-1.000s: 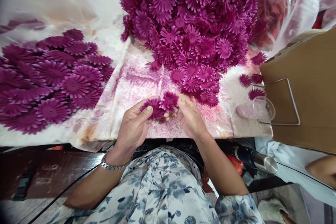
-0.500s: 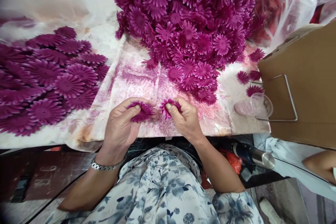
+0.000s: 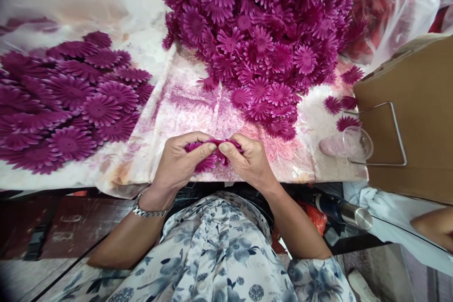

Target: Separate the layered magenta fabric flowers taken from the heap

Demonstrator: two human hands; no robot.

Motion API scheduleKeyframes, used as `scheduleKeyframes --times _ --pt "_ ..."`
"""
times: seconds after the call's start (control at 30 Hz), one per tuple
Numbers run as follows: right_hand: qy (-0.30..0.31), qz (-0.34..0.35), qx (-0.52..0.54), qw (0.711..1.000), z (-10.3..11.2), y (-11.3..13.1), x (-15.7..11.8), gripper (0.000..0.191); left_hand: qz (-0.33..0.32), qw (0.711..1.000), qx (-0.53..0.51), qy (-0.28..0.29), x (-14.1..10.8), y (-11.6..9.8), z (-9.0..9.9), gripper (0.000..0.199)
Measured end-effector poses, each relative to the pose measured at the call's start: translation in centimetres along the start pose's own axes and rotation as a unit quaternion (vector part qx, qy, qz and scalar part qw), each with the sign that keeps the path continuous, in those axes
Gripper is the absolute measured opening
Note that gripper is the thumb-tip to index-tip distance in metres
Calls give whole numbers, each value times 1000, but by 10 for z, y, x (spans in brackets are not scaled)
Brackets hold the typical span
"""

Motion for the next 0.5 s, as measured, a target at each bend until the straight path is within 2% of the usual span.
scheduleKeyframes --times 0.1,0.17,0.23,0.5 --pt "39 -35 105 993 -3 -8 -1 30 24 995 -68 -65 0 6 13 12" --pt "34 -35 131 990 0 -10 -1 25 25 984 -115 -131 -1 6 26 12" --pt "22 -25 127 991 4 -10 -1 22 16 976 -133 -169 -2 3 35 12" --pt "-52 6 4 999 13 -9 -2 34 18 980 -133 -149 -3 6 31 14"
Point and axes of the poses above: each hand's wrist, its own x-axis towards the middle knuckle, its own z-axis out of the back of the hand, y = z × x, the point moved 8 cm from there along x, towards the middle knuckle
